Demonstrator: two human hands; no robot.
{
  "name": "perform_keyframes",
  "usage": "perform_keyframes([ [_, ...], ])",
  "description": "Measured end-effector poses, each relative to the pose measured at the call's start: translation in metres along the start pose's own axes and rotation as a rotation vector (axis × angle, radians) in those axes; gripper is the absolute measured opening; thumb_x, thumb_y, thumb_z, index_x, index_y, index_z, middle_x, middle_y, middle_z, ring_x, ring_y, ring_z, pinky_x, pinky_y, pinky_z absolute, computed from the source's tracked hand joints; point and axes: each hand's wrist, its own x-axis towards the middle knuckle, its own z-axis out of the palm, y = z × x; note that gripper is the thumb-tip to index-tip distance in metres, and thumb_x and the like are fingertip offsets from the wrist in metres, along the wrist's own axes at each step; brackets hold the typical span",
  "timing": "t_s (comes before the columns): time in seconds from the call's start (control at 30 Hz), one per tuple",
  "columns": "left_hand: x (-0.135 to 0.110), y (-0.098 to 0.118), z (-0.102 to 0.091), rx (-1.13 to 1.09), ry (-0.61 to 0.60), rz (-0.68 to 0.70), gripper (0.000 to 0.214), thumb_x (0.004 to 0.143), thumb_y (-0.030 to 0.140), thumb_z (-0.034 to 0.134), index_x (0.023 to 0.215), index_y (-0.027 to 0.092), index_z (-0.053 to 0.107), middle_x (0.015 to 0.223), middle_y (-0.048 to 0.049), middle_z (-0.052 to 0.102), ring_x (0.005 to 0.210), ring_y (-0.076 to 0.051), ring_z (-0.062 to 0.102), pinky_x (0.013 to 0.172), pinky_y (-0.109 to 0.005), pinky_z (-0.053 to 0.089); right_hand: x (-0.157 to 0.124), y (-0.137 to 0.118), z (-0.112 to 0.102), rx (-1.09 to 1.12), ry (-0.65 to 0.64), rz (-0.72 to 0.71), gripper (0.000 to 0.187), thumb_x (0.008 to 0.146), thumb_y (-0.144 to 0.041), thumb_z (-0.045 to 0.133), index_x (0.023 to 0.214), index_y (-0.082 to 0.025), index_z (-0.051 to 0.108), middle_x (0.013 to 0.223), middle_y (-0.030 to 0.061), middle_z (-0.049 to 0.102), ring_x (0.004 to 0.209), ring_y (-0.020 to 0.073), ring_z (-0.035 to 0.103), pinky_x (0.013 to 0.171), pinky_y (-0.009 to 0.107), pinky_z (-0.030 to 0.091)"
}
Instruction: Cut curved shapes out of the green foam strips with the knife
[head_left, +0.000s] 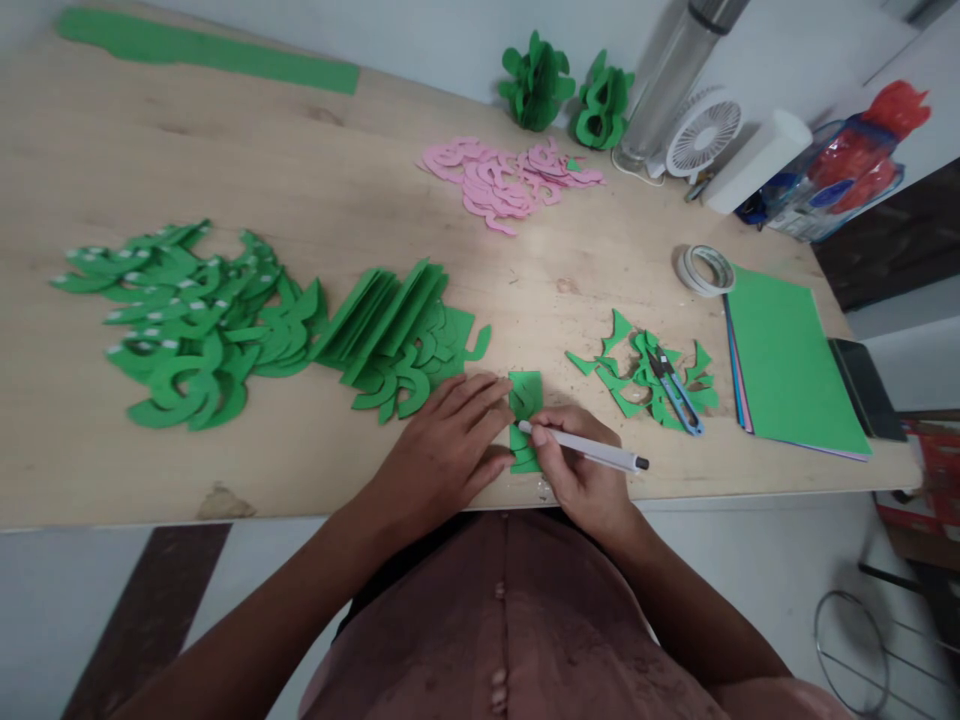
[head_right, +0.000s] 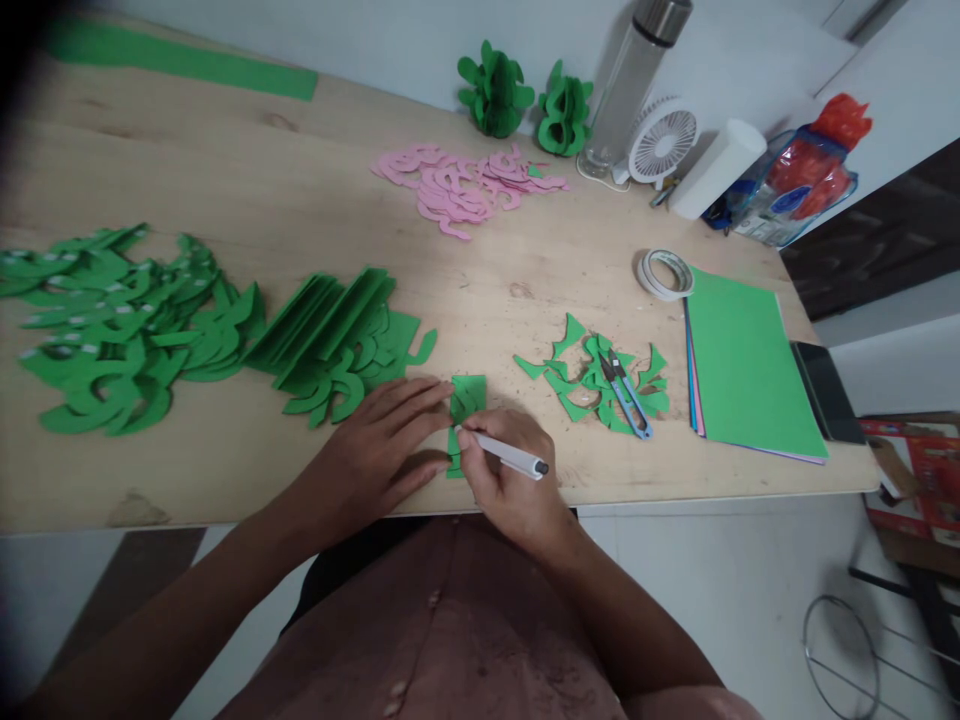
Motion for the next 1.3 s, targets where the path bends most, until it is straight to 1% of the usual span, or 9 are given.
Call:
perform_keyframes([
  [0.13,0.0,0.0,-0.001,0.0,-0.008,-0.003,0.023,0.098,0.029,0.051,0.116,0.016,0.058,0.14,-0.0158,0.058,0.139,-0.032,0.046,0.115,-0.056,0.039,0.0,-0.001,0.0,0.004,-0.002,-0.006,0.01,0.096,-0.023,0.056,0.095,-0.024,0.066,0.085,0.0029,0.073,0.078,0.019,0.07,0.072,0.034,0.056],
  [0.3,0.0,0.0,-0.001,0.0,-0.008,-0.01,0.023,0.096,0.029,0.053,0.117,0.019,0.058,0.14,-0.0139,0.058,0.139,-0.031,0.046,0.115,-0.056,0.04,0.002,-0.002,0.0,0.009,0.002,-0.008,0.01,0.095,-0.024,0.055,0.095,-0.024,0.065,0.084,0.0035,0.073,0.078,0.0197,0.07,0.073,0.034,0.057],
  [0.5,0.0,0.0,-0.001,0.001,-0.001,0.0,0.025,0.097,0.029,0.052,0.117,0.016,0.058,0.14,-0.016,0.058,0.137,-0.032,0.047,0.114,-0.057,0.04,0.002,-0.003,0.0,0.017,0.01,-0.011,0.01,0.095,-0.024,0.056,0.095,-0.024,0.066,0.085,0.0032,0.074,0.079,0.019,0.071,0.073,0.033,0.057],
  [0.67,0.002,0.001,-0.002,-0.001,-0.01,-0.012,0.025,0.097,0.029,0.052,0.117,0.016,0.059,0.139,-0.0154,0.059,0.138,-0.031,0.046,0.115,-0.056,0.039,-0.001,-0.002,-0.008,0.027,0.042,0.039,0.009,0.095,-0.026,0.057,0.094,-0.023,0.066,0.083,0.0036,0.074,0.074,0.0183,0.07,0.069,0.033,0.057],
  [0.83,0.002,0.002,-0.002,-0.003,-0.011,-0.017,0.025,0.096,0.028,0.054,0.117,0.018,0.059,0.138,-0.0138,0.06,0.139,-0.031,0.046,0.116,-0.055,0.039,-0.004,0.001,-0.011,0.018,0.019,0.073,0.011,0.095,-0.028,0.057,0.091,-0.022,0.066,0.08,0.0033,0.073,0.07,0.0179,0.069,0.064,0.032,0.056],
  [1.13,0.001,0.001,-0.001,0.018,-0.001,0.003,0.024,0.097,0.028,0.052,0.116,0.015,0.058,0.137,-0.016,0.06,0.137,-0.032,0.047,0.115,-0.055,0.04,0.0,0.001,-0.005,0.025,0.005,0.038,0.01,0.095,-0.027,0.057,0.093,-0.023,0.066,0.083,0.0035,0.074,0.075,0.0182,0.07,0.069,0.032,0.056],
  [1.3,0.001,0.001,-0.001,0.0,-0.013,-0.009,0.024,0.096,0.028,0.052,0.117,0.016,0.058,0.138,-0.0149,0.059,0.138,-0.031,0.046,0.115,-0.055,0.039,0.001,0.0,-0.005,0.005,-0.006,0.031,0.012,0.096,-0.027,0.056,0.092,-0.023,0.066,0.083,0.0038,0.074,0.076,0.0187,0.07,0.07,0.032,0.056],
])
